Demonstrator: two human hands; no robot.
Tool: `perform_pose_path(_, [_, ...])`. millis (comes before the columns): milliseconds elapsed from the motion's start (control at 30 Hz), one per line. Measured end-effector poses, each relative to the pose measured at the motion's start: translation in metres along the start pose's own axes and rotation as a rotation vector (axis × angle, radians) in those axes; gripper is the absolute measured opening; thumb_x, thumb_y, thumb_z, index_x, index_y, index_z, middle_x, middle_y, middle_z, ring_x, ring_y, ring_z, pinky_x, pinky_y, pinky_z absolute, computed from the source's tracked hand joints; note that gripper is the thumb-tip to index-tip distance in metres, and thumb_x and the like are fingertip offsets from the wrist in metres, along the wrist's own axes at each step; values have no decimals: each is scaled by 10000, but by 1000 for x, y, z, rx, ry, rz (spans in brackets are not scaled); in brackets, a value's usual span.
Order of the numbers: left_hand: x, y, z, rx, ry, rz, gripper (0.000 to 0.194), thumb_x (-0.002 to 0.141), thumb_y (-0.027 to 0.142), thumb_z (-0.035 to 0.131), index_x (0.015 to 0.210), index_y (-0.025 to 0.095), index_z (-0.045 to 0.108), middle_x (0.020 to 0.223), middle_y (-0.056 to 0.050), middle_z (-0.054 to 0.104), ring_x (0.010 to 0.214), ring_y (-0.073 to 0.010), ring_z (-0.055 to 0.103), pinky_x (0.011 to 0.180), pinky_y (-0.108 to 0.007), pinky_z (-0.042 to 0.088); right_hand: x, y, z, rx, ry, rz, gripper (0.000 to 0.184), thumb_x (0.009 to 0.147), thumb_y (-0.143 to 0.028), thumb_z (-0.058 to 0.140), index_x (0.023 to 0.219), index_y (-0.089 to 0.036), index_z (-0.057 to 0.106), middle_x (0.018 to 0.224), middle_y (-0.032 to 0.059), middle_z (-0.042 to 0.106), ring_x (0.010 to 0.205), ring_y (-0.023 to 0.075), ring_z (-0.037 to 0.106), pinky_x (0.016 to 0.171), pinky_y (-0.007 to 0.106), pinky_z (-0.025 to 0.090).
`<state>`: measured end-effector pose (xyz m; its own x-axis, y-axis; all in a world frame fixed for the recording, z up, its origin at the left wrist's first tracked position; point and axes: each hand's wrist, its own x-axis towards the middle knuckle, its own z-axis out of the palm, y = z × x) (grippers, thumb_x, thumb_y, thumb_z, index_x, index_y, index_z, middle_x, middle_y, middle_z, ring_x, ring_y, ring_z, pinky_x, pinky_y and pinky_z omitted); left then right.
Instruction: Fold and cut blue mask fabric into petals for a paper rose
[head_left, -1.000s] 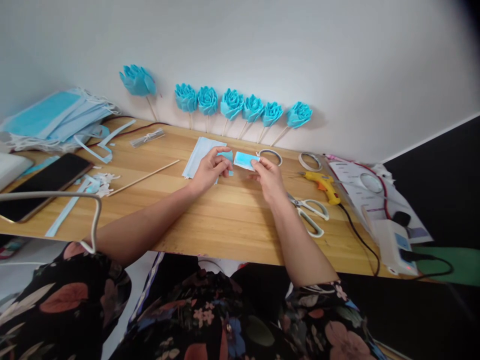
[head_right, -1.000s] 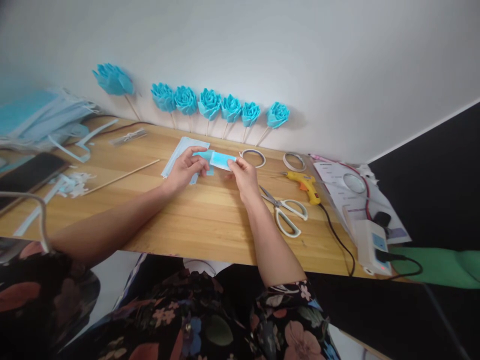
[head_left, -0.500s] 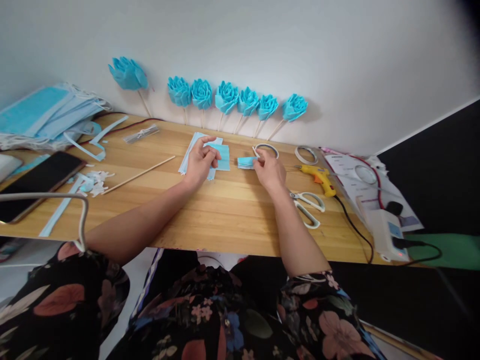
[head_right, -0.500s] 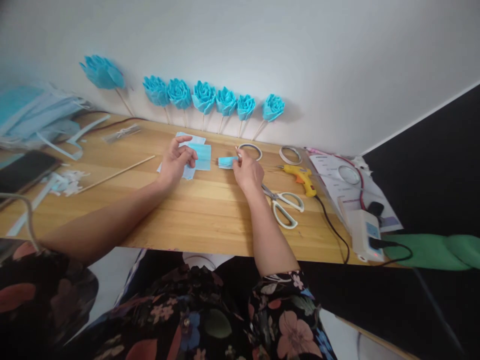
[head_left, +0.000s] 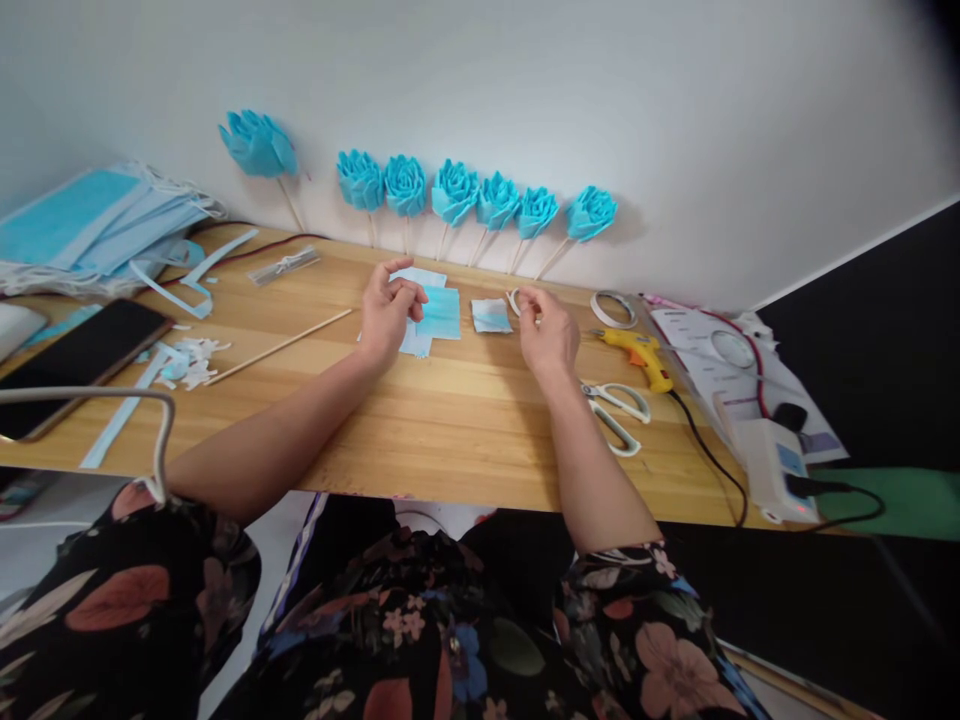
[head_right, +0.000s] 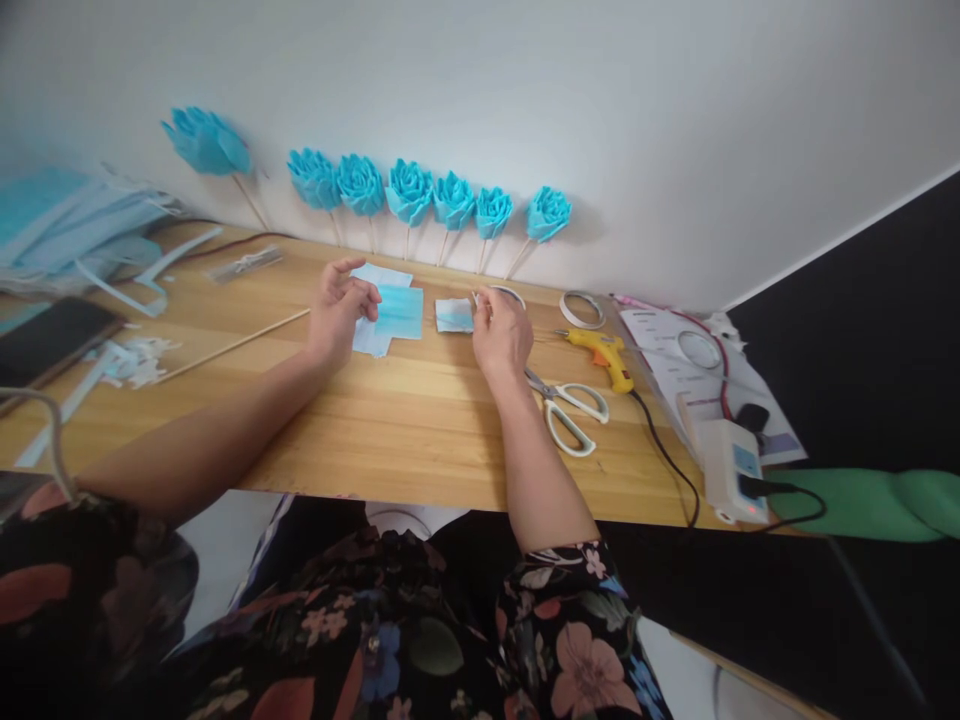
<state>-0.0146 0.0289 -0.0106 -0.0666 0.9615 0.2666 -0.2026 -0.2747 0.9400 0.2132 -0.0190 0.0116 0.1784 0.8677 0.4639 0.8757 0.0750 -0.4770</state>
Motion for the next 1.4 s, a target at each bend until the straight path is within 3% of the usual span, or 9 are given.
perform_pose_path(333, [-8, 6, 5, 42, -39, -32, 205, 899, 179, 571, 1096, 215, 528, 673, 58, 626, 500, -72, 524, 525, -212, 401, -5, -9, 5, -70, -211, -101, 308, 910, -260, 560, 1171, -210, 716, 1206, 103, 739, 1150, 301, 622, 1028, 448, 466])
perform_pose_path(533, [-13, 12, 8, 20, -67, -72, 212, 872, 108, 507, 1062, 194, 544, 662, 51, 626, 488, -72, 513, 520, -214, 405, -3, -17, 8, -255, -326, -199, 520, 892, -221, 573, 1408, -158, 585, 1411, 155, 632, 1264, 355, 551, 1065, 490, 428])
perform_pose_path(700, [-13, 14, 9, 8, -66, -81, 200, 869, 85, 511, 1033, 189, 561, 650, 58, 614, 477, -63, 507, 521, -210, 398, 13, -29, 11, -353, -420, -254, 559, 900, -110, 480, 1456, -139, 531, 1452, 160, 609, 1298, 342, 546, 1067, 474, 418])
perform_pose_path(800, [-13, 15, 10, -7, -63, -87, 226, 856, 55, 491, 1024, 186, 566, 643, 60, 609, 472, -65, 505, 521, -211, 394, 25, -31, 14, -441, -472, -276, 514, 877, -74, 473, 1369, -143, 606, 1329, 188, 686, 1199, 344, 620, 992, 459, 443])
perform_pose_path(933, [-13, 16, 11, -14, -77, -80, 207, 855, 61, 500, 1005, 185, 570, 641, 59, 605, 472, -67, 501, 517, -210, 390, 35, -28, 13, -494, -516, -266, 257, 818, -128, 565, 998, -177, 742, 1088, 177, 767, 1040, 331, 682, 904, 424, 447])
perform_pose_path(1067, [-14, 18, 12, -35, -148, -85, 204, 868, 92, 529, 1051, 170, 577, 655, 54, 616, 518, -72, 525, 567, -206, 425, 28, -28, 0, -140, -529, -152, 85, 786, -224, 591, 751, -196, 664, 800, 55, 733, 772, 221, 649, 719, 323, 430])
perform_pose_path(1233, [-23, 20, 18, -176, -330, -196, 264, 944, 324, 577, 1157, 170, 607, 874, -36, 721, 813, -139, 679, 800, -277, 528, 3, -29, -4, 642, -544, 104, 322, 722, -499, 697, 811, -197, 633, 738, -18, 646, 676, 142, 558, 645, 266, 425])
perform_pose_path(1333, [-28, 19, 21, -230, -441, -334, 402, 948, 510, 570, 1155, 173, 641, 972, -85, 732, 870, -184, 701, 784, -310, 545, -12, -25, 5, 809, -457, 224, 364, 681, -512, 744, 821, -202, 616, 719, -42, 609, 661, 116, 520, 652, 251, 422])
perform_pose_path(1400, [-28, 17, 21, -216, -448, -358, 468, 908, 573, 619, 1128, 163, 665, 976, -99, 731, 857, -196, 701, 762, -316, 548, -17, -22, 11, 826, -401, 244, 350, 685, -497, 752, 795, -203, 599, 697, -54, 576, 647, 104, 491, 645, 242, 409])
